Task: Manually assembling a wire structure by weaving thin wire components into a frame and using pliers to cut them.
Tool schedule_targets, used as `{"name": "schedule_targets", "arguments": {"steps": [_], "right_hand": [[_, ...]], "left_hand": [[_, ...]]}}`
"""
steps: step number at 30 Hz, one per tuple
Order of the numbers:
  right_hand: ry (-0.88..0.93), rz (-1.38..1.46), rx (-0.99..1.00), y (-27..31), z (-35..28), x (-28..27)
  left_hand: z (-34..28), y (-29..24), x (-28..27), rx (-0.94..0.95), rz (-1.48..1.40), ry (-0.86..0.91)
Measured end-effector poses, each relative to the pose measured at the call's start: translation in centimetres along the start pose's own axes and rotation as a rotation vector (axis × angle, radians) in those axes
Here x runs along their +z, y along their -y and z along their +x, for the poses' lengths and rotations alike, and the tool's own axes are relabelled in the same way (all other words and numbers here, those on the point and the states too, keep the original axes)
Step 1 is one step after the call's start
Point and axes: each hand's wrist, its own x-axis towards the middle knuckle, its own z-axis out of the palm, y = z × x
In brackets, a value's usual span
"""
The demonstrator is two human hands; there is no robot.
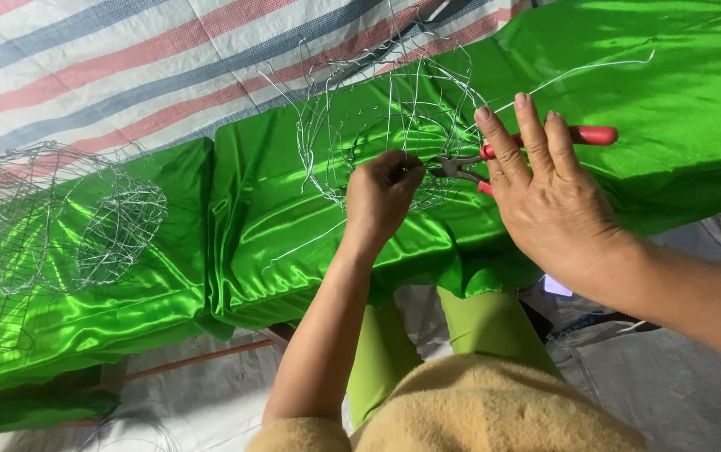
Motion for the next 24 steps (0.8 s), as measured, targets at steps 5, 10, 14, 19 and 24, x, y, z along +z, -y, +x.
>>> {"name": "schedule_targets", "arguments": {"steps": [5,10,14,19,24], "right_hand": [[-0.049,0.005,0.035,-0.2,0.3,0.0],[0.032,-0.058,-0.063,-1.4,0.9,-1.2],[-0.013,-0.098,-0.076,-1.8,1.3,-1.7],[-0.108,-0.158,-0.09,-2.7,1.5,-2.6],[-0.227,-0.108,-0.031,-2.7,1.9,-2.0]], "left_hand": [[0.2,0.1,-0.1,0.029,0.026,0.036],[0.4,0.8,-0.1,0.099,0.062,0.045],[0.5,1.2,0.1,0.073,0.029,0.027],[0.5,1.3,0.3,0.059,0.002,0.019],[0.4,1.1,0.2,0.021,0.068,0.003]]}}
